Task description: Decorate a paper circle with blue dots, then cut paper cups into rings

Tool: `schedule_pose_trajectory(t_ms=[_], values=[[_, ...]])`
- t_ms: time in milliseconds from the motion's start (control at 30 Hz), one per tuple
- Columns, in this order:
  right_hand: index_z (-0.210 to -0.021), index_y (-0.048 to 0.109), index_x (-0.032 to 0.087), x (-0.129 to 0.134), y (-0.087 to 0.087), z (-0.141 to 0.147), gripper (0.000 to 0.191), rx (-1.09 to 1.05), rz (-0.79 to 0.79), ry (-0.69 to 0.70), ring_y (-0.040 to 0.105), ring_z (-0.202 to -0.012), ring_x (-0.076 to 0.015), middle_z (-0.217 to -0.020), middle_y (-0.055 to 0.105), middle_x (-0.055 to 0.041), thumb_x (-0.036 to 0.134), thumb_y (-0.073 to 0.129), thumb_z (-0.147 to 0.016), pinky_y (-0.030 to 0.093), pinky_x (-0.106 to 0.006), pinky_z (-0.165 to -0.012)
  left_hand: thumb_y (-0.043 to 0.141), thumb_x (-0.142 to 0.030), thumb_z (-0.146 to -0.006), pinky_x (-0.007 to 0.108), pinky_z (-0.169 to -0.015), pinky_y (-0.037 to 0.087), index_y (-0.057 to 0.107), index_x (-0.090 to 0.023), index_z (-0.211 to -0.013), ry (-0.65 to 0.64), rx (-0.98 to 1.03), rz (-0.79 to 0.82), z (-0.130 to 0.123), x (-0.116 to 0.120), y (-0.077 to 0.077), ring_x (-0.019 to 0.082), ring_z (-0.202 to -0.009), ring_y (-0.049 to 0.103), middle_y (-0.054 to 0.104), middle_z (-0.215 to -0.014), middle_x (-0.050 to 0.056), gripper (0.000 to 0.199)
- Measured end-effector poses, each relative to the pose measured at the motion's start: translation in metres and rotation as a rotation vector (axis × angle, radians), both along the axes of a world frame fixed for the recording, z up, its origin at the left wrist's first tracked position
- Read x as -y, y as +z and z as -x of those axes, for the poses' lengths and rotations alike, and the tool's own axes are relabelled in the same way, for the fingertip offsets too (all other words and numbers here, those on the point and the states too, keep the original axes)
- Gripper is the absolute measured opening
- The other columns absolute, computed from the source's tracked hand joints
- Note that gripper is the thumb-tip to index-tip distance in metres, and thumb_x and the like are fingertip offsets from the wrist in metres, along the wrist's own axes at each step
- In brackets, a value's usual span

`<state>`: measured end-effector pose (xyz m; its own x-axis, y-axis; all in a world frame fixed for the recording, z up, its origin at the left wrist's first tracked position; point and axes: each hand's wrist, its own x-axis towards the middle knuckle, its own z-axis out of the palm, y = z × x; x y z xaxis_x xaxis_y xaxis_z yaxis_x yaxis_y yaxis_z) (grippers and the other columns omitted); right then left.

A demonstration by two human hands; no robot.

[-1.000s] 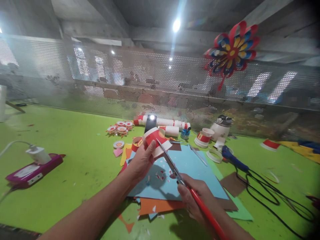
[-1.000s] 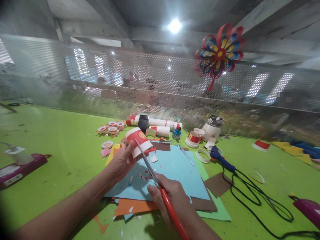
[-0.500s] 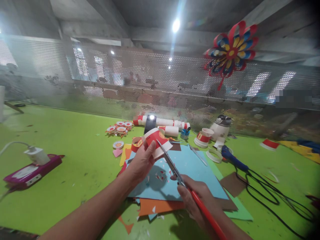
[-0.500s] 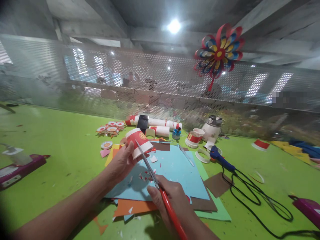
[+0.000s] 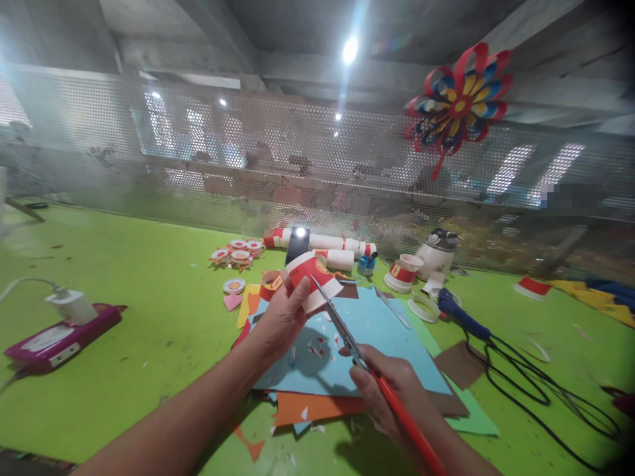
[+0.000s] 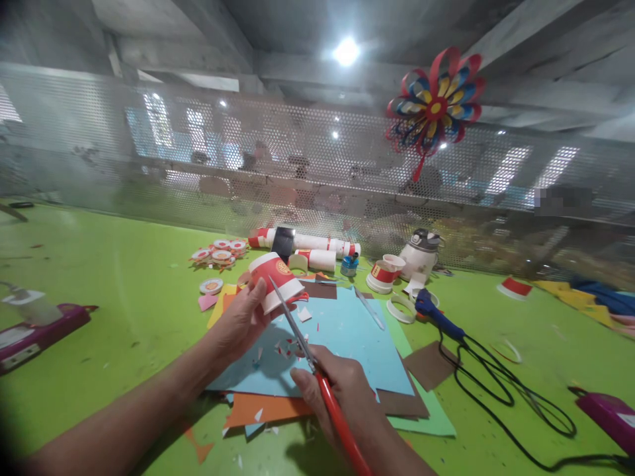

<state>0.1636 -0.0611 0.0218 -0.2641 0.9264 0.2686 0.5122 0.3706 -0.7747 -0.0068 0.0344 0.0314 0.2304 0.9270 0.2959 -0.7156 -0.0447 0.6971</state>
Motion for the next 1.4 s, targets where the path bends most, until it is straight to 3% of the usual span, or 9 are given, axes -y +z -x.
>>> schedule_pose_trajectory(t_ms=[167, 333, 500, 733, 867, 967, 1033, 1200, 1400], values=[[-0.115, 0.064, 0.014, 0.001, 0.002, 0.0, 0.063, -0.076, 0.117, 0.034, 0.033, -0.043, -0.008, -0.054, 0.035, 0.0065, 0.066, 0.035, -0.095, 0.027, -0.021, -0.04, 0.081, -0.038, -0.076, 0.037, -0.095, 0.053, 0.063, -0.018, -0.119, -0.013, -0.006, 0.008, -0.002, 0.002, -0.001, 0.022, -0.091, 0.072, 0.076, -0.097, 0.006, 0.05], [-0.114, 0.066, 0.013, 0.003, 0.004, 0.002, 0.066, -0.052, 0.1, -0.017, 0.03, -0.042, -0.0081, -0.051, 0.031, 0.0075, 0.068, 0.036, -0.093, 0.027, -0.022, -0.041, 0.083, -0.038, -0.073, 0.038, -0.097, 0.052, 0.063, -0.02, -0.119, -0.01, -0.004, 0.026, -0.004, 0.004, -0.002, 0.025, -0.104, 0.069, 0.075, -0.096, 0.006, 0.053], [-0.109, 0.067, 0.012, 0.003, 0.004, 0.001, 0.066, -0.021, 0.056, -0.059, 0.031, -0.044, -0.0088, -0.051, 0.031, 0.0072, 0.067, 0.036, -0.093, 0.027, -0.023, -0.043, 0.083, -0.038, -0.072, 0.038, -0.095, 0.053, 0.062, -0.019, -0.12, -0.013, -0.017, 0.032, -0.003, 0.003, -0.002, 0.025, -0.103, 0.069, 0.075, -0.105, 0.008, 0.055], [-0.106, 0.068, 0.013, 0.002, 0.005, 0.0, 0.054, 0.028, -0.022, -0.049, 0.034, -0.054, -0.0106, -0.059, 0.036, 0.0051, 0.058, 0.04, -0.095, 0.029, -0.025, -0.052, 0.081, -0.041, -0.075, 0.038, -0.093, 0.054, 0.062, -0.019, -0.12, -0.013, -0.03, 0.017, -0.005, 0.004, -0.002, 0.024, -0.099, 0.07, 0.074, -0.103, 0.009, 0.054], [-0.106, 0.067, 0.014, 0.001, 0.008, -0.002, 0.049, 0.056, -0.043, -0.033, 0.028, -0.054, -0.0104, -0.06, 0.03, 0.0066, 0.054, 0.041, -0.095, 0.026, -0.025, -0.052, 0.077, -0.04, -0.08, 0.037, -0.086, 0.055, 0.065, -0.018, -0.114, -0.036, -0.045, 0.014, 0.0, 0.001, -0.002, 0.024, -0.09, 0.071, 0.075, -0.097, 0.009, 0.043], [-0.102, 0.067, 0.015, -0.002, 0.009, -0.007, 0.043, 0.085, -0.062, -0.007, 0.028, -0.053, -0.0102, -0.06, 0.028, 0.0071, 0.05, 0.044, -0.096, 0.025, -0.025, -0.051, 0.069, -0.045, -0.084, 0.034, -0.08, 0.055, 0.066, -0.018, -0.116, -0.057, -0.042, 0.007, 0.012, -0.005, 0.001, 0.024, -0.094, 0.069, 0.074, -0.106, 0.011, 0.042], [-0.098, 0.067, 0.015, -0.005, 0.009, -0.013, 0.04, 0.126, -0.084, 0.024, 0.029, -0.053, -0.01, -0.059, 0.03, 0.007, 0.048, 0.046, -0.095, 0.026, -0.025, -0.051, 0.072, -0.037, -0.08, 0.032, -0.078, 0.055, 0.062, -0.023, -0.125, -0.077, -0.052, -0.012, 0.023, -0.01, 0.006, 0.024, -0.096, 0.067, 0.071, -0.114, 0.01, 0.048], [-0.089, 0.065, 0.016, -0.008, 0.014, -0.027, 0.032, 0.272, -0.091, 0.114, 0.04, -0.057, -0.011, -0.063, 0.047, 0.0028, 0.043, 0.048, -0.094, 0.033, -0.023, -0.053, 0.079, -0.018, -0.072, 0.031, -0.084, 0.051, 0.057, -0.024, -0.134, -0.187, -0.342, -0.174, 0.048, -0.019, 0.02, 0.025, -0.103, 0.065, 0.068, -0.121, 0.009, 0.067], [-0.082, 0.059, 0.017, -0.013, 0.019, -0.037, 0.025, 0.371, -0.035, 0.23, 0.044, -0.061, -0.0103, -0.07, 0.052, 0.0015, 0.035, 0.049, -0.095, 0.039, -0.021, -0.057, 0.084, -0.02, -0.067, 0.032, -0.082, 0.054, 0.06, -0.02, -0.123, -0.291, -0.543, -0.262, 0.068, -0.026, 0.025, 0.022, -0.097, 0.067, 0.071, -0.113, 0.01, 0.061]])
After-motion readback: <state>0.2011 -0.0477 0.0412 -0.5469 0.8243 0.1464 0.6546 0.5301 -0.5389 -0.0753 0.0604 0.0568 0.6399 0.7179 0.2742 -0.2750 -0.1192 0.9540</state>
